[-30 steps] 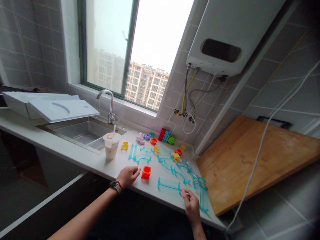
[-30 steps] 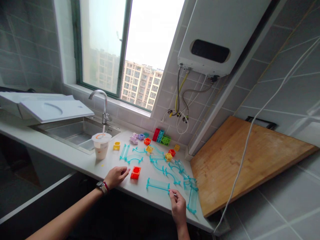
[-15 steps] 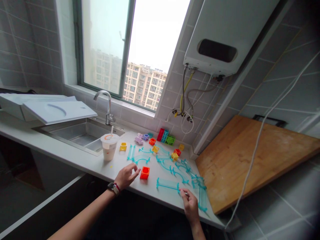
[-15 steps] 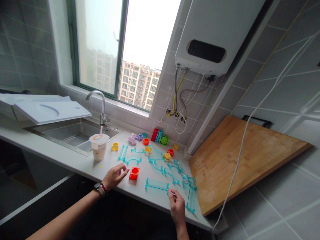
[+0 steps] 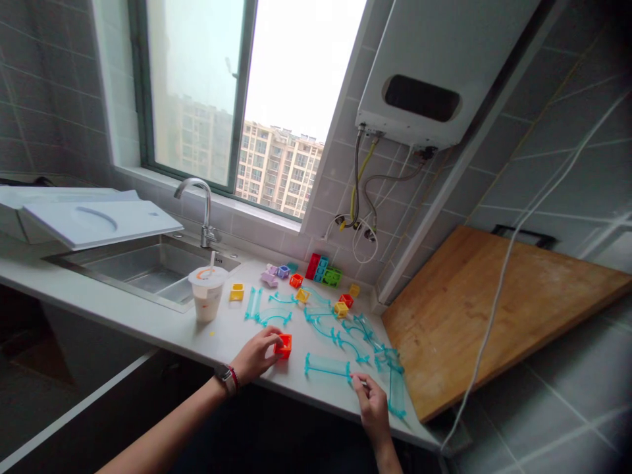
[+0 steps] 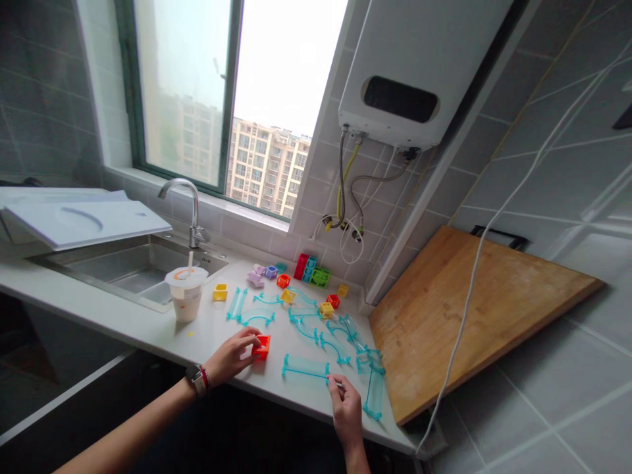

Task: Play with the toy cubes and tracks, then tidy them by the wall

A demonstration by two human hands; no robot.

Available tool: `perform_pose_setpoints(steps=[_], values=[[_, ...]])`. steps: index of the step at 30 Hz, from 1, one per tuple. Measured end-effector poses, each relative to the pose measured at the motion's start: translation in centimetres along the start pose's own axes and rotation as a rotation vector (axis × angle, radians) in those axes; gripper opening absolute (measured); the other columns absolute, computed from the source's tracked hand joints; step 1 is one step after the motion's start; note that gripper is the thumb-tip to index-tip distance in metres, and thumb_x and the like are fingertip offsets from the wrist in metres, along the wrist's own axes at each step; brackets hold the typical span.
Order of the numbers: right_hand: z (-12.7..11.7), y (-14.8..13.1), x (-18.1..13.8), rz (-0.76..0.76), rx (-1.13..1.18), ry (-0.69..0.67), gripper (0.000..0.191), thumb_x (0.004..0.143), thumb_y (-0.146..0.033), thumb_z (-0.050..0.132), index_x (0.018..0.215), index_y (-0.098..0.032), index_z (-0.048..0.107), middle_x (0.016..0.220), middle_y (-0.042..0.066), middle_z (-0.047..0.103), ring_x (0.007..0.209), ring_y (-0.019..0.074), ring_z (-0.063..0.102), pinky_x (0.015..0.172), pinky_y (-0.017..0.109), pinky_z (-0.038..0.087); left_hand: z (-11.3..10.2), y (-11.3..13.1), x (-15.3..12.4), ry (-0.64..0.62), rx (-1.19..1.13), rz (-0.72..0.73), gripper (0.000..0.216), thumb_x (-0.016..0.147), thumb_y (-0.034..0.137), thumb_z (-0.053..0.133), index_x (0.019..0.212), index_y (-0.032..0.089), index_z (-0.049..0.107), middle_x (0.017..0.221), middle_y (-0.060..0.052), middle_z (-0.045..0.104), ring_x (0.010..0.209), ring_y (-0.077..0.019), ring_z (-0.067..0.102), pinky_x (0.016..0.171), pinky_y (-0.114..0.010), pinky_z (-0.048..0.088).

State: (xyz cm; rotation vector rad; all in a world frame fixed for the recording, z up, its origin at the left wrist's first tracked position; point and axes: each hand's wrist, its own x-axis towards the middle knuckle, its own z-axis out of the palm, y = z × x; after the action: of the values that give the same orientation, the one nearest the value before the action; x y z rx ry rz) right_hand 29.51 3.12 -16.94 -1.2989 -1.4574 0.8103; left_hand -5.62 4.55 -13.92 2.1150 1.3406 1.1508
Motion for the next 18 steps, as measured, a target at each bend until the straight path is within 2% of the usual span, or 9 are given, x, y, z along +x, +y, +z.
perform_pose_setpoints(steps=[3,7,10,12,15,18], values=[[0.1,-0.1,-0.1,0.001,-0.003,0.004,0.047,0.086,-0.06,0.066,0.094,-0.014,0.077,0.087,0.009,0.078,0.076,0.0251,0.072,0.07,0.03,0.055,-0.2,1.0,-0.6,0.036,-0.053,-0.044,0.011,0.091,0.029,0.064,0.085,0.02,0.064,0.116,-0.008,0.063,0.098,-0.0203,0.067,0.08,-0.031,0.059],[0.1,-0.3,-0.2,0.016,0.012,0.012,0.049,0.084,-0.06,0.067,0.095,-0.013,0.077,0.088,0.011,0.078,0.08,0.0268,0.073,0.072,0.031,0.056,-0.1,3.2,-2.1,0.093,-0.322,-0.168,0.019,0.089,0.035,0.067,0.083,0.019,0.061,0.114,-0.008,0.062,0.098,-0.0198,0.066,0.075,-0.028,0.058],[0.0,-0.9,0.0,0.02,0.019,0.018,0.05,0.082,-0.062,0.069,0.093,-0.014,0.077,0.087,0.011,0.078,0.081,0.0277,0.073,0.073,0.032,0.057,0.6,4.7,-3.4,0.075,-0.583,-0.321,0.029,0.087,0.045,0.07,0.082,0.018,0.061,0.099,-0.006,0.065,0.089,-0.019,0.065,0.073,-0.029,0.057],[0.0,-1.4,0.0,0.016,0.024,0.036,0.052,0.08,-0.064,0.07,0.09,-0.014,0.078,0.086,0.01,0.078,0.081,0.028,0.073,0.073,0.033,0.057,1.3,5.5,-4.3,0.035,-0.789,-0.472,0.036,0.085,0.052,0.071,0.09,0.017,0.064,0.093,-0.006,0.068,0.086,-0.0194,0.065,0.074,-0.031,0.057],[0.7,-2.6,-1.0,0.023,0.049,0.067,0.054,0.08,-0.067,0.069,0.087,-0.014,0.078,0.071,0.007,0.072,0.065,0.0233,0.067,0.061,0.03,0.054,2.3,6.3,-5.4,-0.026,-0.992,-0.614,0.045,0.081,0.057,0.075,0.1,0.017,0.067,0.096,-0.006,0.07,0.088,-0.0195,0.065,0.073,-0.03,0.057],[2.3,-4.3,-3.7,0.028,0.118,0.02,0.05,0.086,-0.063,0.065,0.091,-0.015,0.078,0.048,-0.003,0.053,0.044,0.0148,0.049,0.046,0.025,0.042,3.0,7.0,-6.2,-0.07,-1.004,-0.599,0.045,0.078,0.058,0.078,0.093,0.017,0.067,0.09,-0.004,0.067,0.083,-0.0175,0.063,0.069,-0.027,0.054]])
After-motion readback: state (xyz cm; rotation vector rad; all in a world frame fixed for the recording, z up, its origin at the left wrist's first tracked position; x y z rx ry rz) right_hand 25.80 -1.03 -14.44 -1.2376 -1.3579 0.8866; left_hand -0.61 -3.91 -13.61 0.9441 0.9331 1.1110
